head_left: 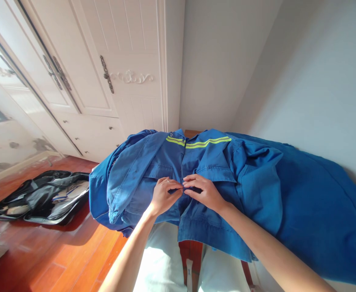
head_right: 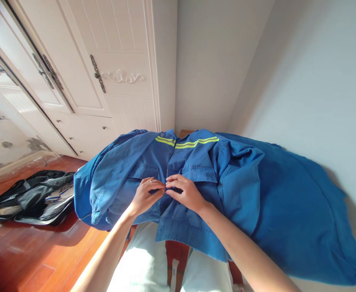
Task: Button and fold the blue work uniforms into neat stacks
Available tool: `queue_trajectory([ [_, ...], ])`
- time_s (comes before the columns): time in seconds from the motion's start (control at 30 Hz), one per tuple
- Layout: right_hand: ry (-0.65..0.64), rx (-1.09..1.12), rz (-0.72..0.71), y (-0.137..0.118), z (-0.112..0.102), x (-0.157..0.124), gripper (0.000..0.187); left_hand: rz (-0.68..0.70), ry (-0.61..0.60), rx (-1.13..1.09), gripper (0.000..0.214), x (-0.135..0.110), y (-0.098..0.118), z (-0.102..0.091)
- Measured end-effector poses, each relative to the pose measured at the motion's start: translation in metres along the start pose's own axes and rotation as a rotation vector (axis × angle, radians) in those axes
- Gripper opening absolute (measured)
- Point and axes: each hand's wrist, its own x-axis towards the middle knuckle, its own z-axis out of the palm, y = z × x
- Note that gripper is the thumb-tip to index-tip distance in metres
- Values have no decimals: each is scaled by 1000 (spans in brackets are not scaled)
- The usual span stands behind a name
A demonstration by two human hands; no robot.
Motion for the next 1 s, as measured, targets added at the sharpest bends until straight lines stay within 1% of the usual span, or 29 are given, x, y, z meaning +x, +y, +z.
queue_trajectory([
  [0.07,-17,-40,-41,-1,2,-1,13,25,-54,-23,23,-1,4,-5],
  [0.13,-22,-74,-57,-1,3,-1,13,33,-88,-35,19,-1,6,-7],
  [0.2,-17,-101,-62,-1,3,-1,14,15,-82,-34,13,0,5,-7],
  [0.33,-27,-101,-66,-3,1,1,15,-21,-51,-51,16,4,-2,-2],
  [0.4,-61,-79,-55,-5,-1,2,22,-33,-46,-68,14,5,-5,0],
  [0.47,-92,-67,-37,-5,-2,2,33,-51,-39,-84,12,6,-6,0],
  [0.53,-82,-75,-9,-5,-2,2,41,-64,-34,-97,10,7,-6,-1],
  [0.57,-70,-85,2,-5,-2,1,41,-66,-35,-103,10,7,-5,-2],
  [0.63,-58,-100,15,-4,-1,1,38,-68,-41,-108,11,7,-4,-2],
  [0.73,-78,-94,46,-2,0,2,29,-75,-44,-92,13,8,-3,-2],
  [0.87,-126,-21,158,3,-4,4,21,-73,-53,-73,17,7,-2,-3],
  [1.0,-183,51,243,10,-9,7,22,-56,-12,-16,19,7,0,-1],
])
